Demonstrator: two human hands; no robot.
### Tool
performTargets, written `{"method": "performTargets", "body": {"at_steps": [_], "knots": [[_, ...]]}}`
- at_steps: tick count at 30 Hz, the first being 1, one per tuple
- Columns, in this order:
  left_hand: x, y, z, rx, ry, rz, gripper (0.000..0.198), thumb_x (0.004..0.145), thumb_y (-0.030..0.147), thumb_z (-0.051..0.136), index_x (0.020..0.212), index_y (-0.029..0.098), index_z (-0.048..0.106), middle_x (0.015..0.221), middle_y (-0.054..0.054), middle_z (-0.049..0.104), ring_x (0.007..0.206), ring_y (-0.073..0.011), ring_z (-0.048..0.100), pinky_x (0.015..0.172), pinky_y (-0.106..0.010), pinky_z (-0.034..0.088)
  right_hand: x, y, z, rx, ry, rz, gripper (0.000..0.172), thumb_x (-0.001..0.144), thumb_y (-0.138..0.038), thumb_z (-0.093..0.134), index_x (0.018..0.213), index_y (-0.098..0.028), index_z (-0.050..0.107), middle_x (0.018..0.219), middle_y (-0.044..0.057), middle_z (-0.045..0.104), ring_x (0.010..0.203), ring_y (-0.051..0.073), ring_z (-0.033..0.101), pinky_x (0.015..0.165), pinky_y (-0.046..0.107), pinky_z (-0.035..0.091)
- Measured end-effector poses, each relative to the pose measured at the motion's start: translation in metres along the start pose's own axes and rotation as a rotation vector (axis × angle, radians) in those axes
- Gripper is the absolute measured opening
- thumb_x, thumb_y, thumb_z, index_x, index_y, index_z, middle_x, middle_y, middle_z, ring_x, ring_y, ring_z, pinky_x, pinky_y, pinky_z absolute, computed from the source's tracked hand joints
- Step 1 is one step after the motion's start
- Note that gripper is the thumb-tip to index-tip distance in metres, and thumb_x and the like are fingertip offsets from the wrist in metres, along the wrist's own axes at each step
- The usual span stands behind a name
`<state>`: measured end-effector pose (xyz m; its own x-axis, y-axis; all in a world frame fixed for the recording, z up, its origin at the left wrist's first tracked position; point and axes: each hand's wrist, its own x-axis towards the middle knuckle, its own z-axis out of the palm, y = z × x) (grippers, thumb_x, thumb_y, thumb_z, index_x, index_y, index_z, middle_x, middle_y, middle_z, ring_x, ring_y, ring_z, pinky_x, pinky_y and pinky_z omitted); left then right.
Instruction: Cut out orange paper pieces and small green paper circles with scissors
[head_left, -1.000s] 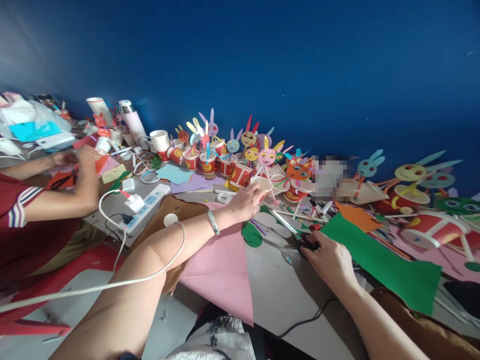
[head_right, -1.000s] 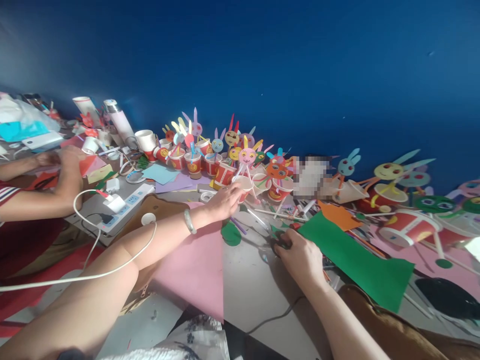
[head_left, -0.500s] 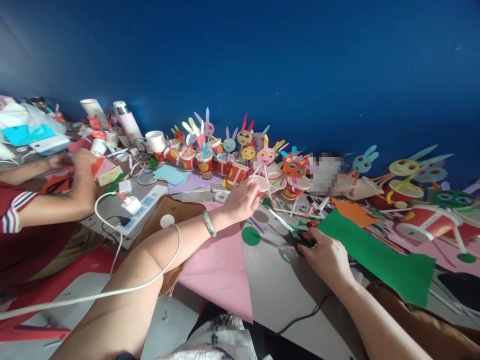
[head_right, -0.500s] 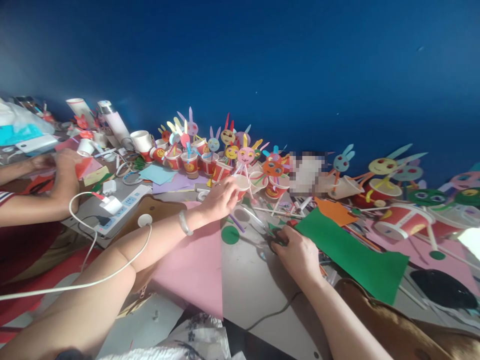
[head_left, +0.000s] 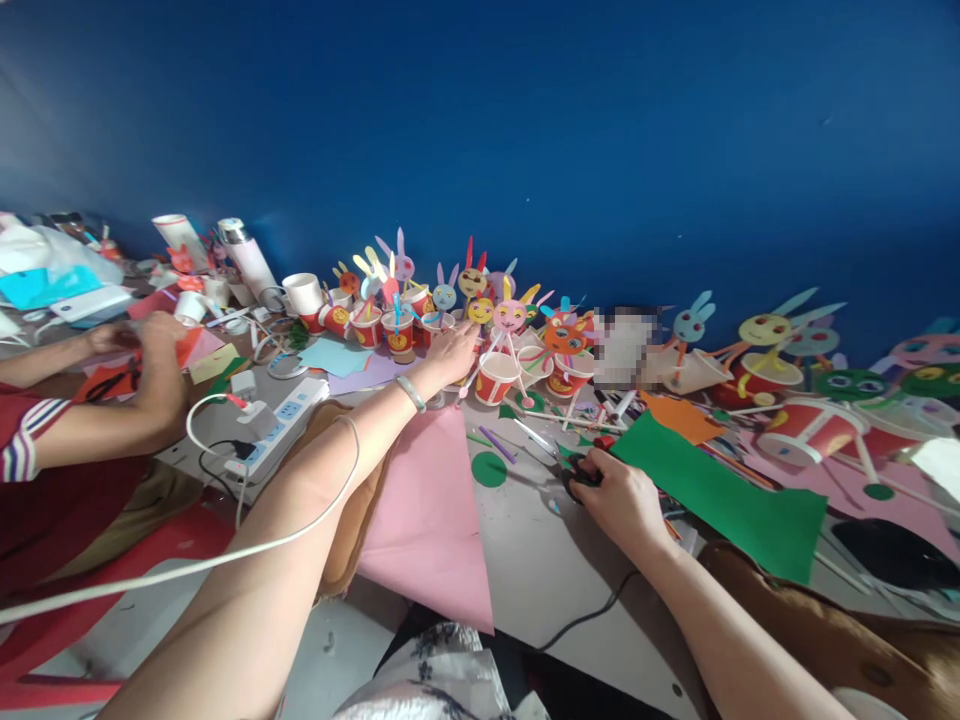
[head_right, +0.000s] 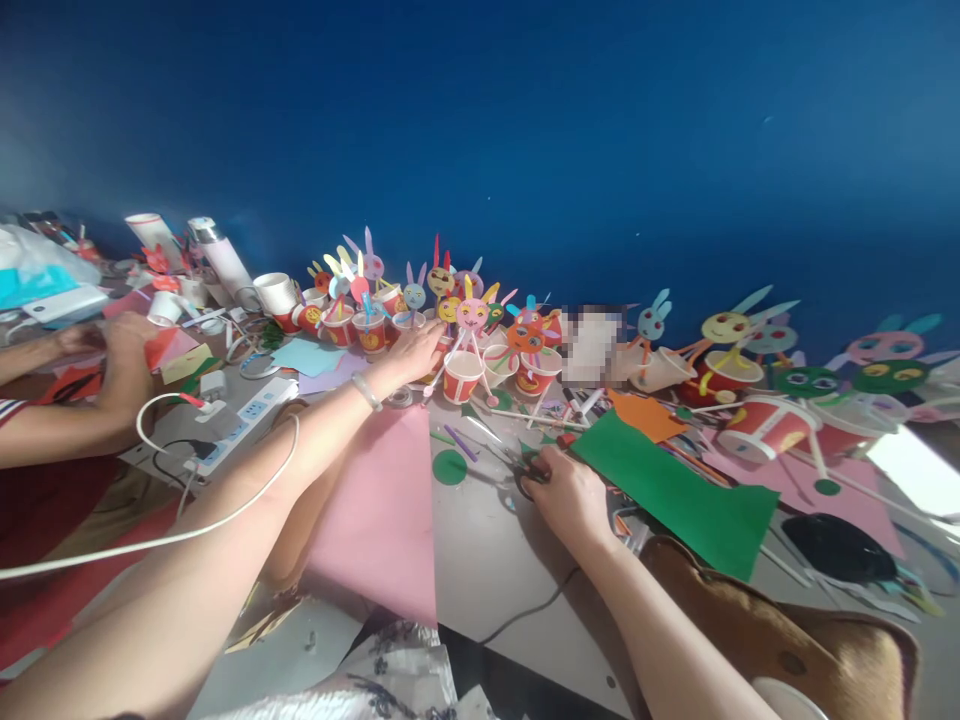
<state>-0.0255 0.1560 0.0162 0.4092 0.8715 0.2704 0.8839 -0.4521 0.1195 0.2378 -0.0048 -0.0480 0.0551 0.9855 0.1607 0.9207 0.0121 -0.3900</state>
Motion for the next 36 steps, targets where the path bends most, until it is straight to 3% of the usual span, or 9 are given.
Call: {"method": "performTargets", "body": {"at_steps": [4,8,17,25,29,33,36], "knots": [[0.004,0.001,0.006,0.012,-0.013,-0.042,0.038,0.095,0.008,0.034,0.126,0.007,0.056,0.131,-0.02,0.06,0.117,-0.0255,0.061,0.095,-0.036,0.05,0.0,0.001,0.001,-0.016,-0.005,-0.008,0.016,0.064,-0.036,0.055,0.066,-0.024,0.044,0.066,0.003,0.063,0.063,0.022,0.057,0.057,0.028,0.034],[-0.004,0.001,0.012,0.028,-0.003,-0.074,0.034,0.097,0.011,0.032,0.111,0.011,0.062,0.118,-0.017,0.064,0.106,-0.0255,0.066,0.082,-0.034,0.053,-0.001,0.0,-0.001,-0.014,-0.008,-0.019,0.015,0.065,-0.033,0.055,0.066,-0.024,0.044,0.066,0.002,0.064,0.062,0.021,0.057,0.057,0.027,0.035],[-0.008,-0.007,0.022,0.034,0.007,-0.125,0.034,0.096,0.008,0.031,0.112,0.013,0.061,0.115,-0.014,0.066,0.103,-0.0234,0.066,0.084,-0.031,0.052,-0.002,-0.004,-0.002,-0.027,0.01,-0.05,0.013,0.065,-0.03,0.056,0.064,-0.024,0.045,0.063,0.002,0.062,0.061,0.02,0.056,0.055,0.026,0.034],[-0.023,0.011,-0.009,0.009,-0.004,-0.108,0.035,0.092,0.007,0.036,0.117,0.013,0.059,0.124,-0.017,0.061,0.103,-0.0247,0.065,0.084,-0.034,0.053,-0.004,-0.007,-0.004,0.007,0.058,-0.055,0.011,0.063,-0.029,0.057,0.062,-0.023,0.048,0.059,0.0,0.06,0.057,0.018,0.054,0.052,0.026,0.032],[-0.049,0.034,-0.032,-0.038,-0.052,-0.024,0.031,0.093,0.011,0.036,0.106,0.011,0.064,0.105,-0.017,0.067,0.094,-0.0249,0.066,0.081,-0.035,0.051,-0.005,-0.007,-0.004,0.04,0.103,-0.054,0.01,0.063,-0.03,0.057,0.061,-0.023,0.049,0.059,0.0,0.06,0.056,0.018,0.053,0.052,0.025,0.033],[-0.081,0.061,-0.04,-0.147,-0.268,0.16,0.018,0.085,0.021,0.053,0.075,0.017,0.067,0.07,-0.003,0.066,0.064,-0.0141,0.061,0.063,-0.025,0.046,-0.005,-0.008,-0.006,0.092,0.113,-0.022,0.011,0.062,-0.03,0.057,0.062,-0.023,0.049,0.061,0.0,0.062,0.058,0.018,0.054,0.054,0.026,0.035],[-0.099,0.08,-0.027,-0.339,-0.635,0.39,0.02,0.083,0.028,0.056,0.067,0.017,0.064,0.058,0.001,0.061,0.05,-0.0107,0.051,0.049,-0.024,0.038,-0.007,-0.009,-0.007,0.138,0.137,-0.011,0.011,0.062,-0.031,0.057,0.062,-0.023,0.049,0.06,0.001,0.062,0.058,0.019,0.054,0.055,0.026,0.035]]}}
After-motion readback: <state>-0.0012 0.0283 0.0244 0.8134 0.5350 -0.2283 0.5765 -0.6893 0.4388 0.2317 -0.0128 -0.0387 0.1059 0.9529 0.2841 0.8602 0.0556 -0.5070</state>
